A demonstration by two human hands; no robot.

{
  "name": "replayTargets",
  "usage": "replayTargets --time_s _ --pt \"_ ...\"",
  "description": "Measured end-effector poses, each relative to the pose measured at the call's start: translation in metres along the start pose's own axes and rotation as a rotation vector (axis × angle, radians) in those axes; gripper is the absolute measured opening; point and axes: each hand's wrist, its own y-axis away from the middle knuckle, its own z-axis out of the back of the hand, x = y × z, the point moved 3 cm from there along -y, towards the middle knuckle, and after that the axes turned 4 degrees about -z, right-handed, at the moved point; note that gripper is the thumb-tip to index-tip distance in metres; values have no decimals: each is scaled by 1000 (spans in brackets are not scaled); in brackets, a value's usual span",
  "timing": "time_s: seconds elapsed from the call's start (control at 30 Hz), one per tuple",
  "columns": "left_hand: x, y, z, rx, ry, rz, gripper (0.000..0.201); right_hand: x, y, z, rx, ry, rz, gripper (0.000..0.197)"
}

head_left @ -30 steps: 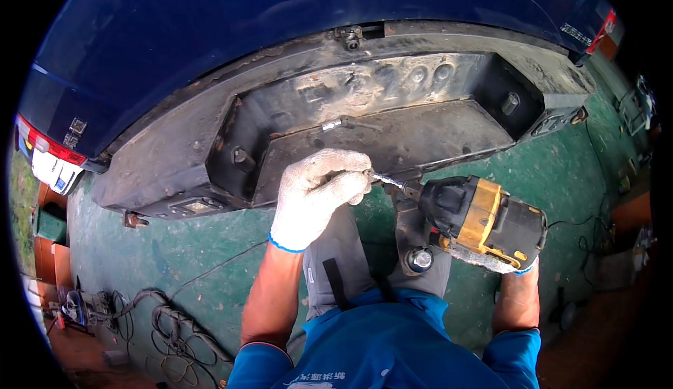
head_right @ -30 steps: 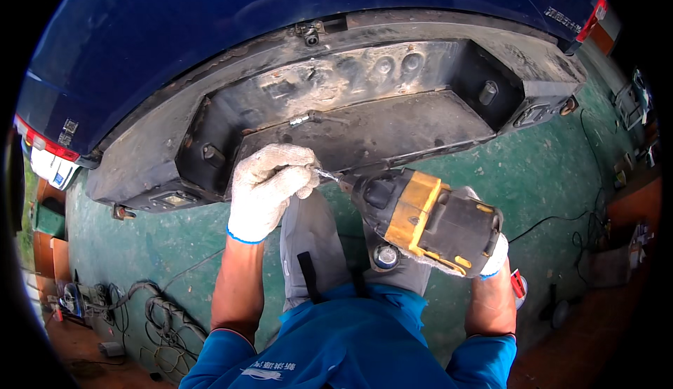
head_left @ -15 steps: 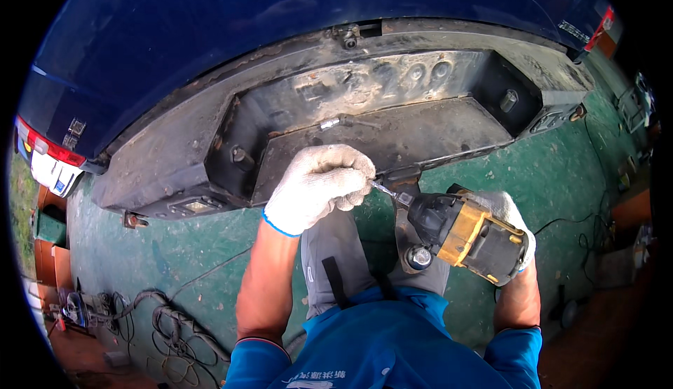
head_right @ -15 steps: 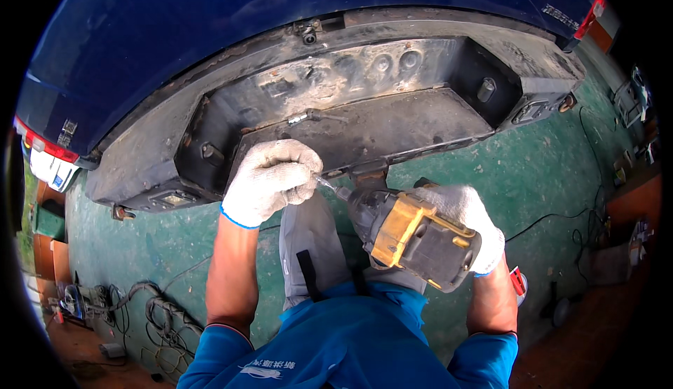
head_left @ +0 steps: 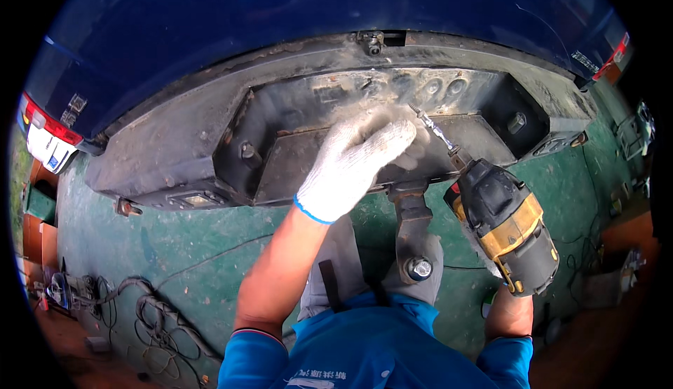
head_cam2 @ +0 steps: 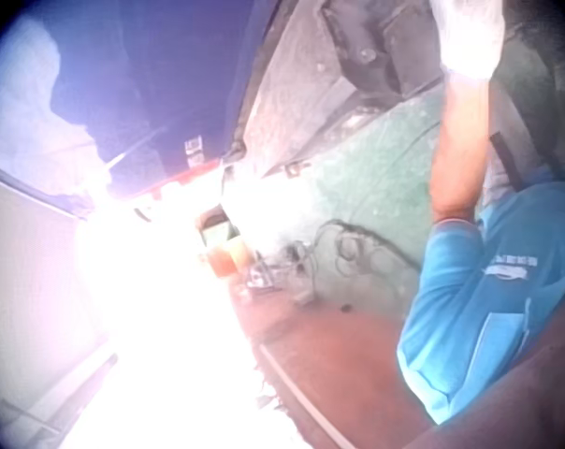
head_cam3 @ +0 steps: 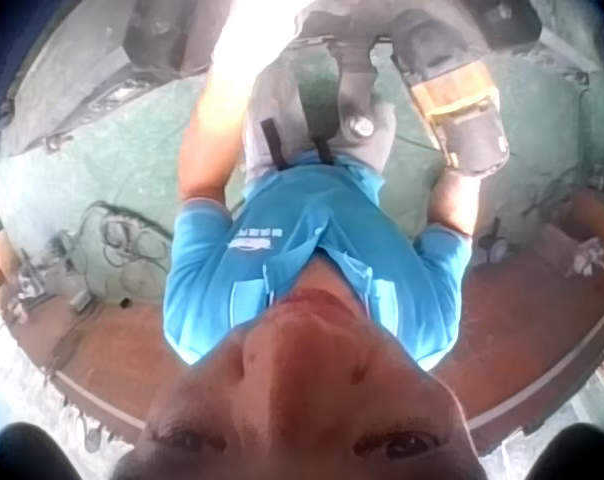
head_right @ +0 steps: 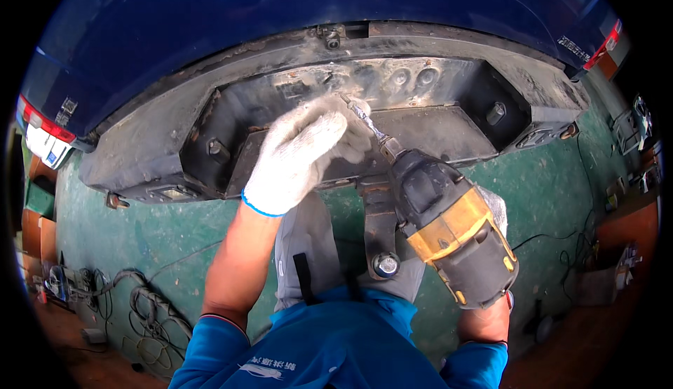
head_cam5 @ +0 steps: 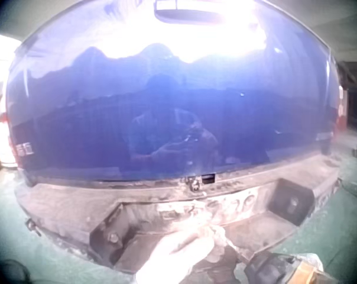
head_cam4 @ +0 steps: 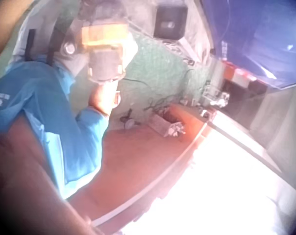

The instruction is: The person selects a socket and a cordless impact driver from a tool chest, then walks to a blue SUV in a garage. They use the impact driver to remove multiple screws from the rear bumper area, working along the lower edge and side of the bumper.

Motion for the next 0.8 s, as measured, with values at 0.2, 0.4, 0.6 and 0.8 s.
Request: replayTargets --time_s 0.2,0.4,0.6,0.8 --pt "-21 -56 55 -386 -1884 -849 35 -16 1 -5 -13 -200 -92 44" --pt "-19 -89 76 -214 -2072 -633 40 -2 -8 7 133 19 -85 37" --pt "-17 -103 78 -184 -2071 -467 41 -21 8 -12 70 640 291 28" --pt "-17 -105 83 -210 -2033 -479 39 -36 2 -11 1 -321 -166 31"
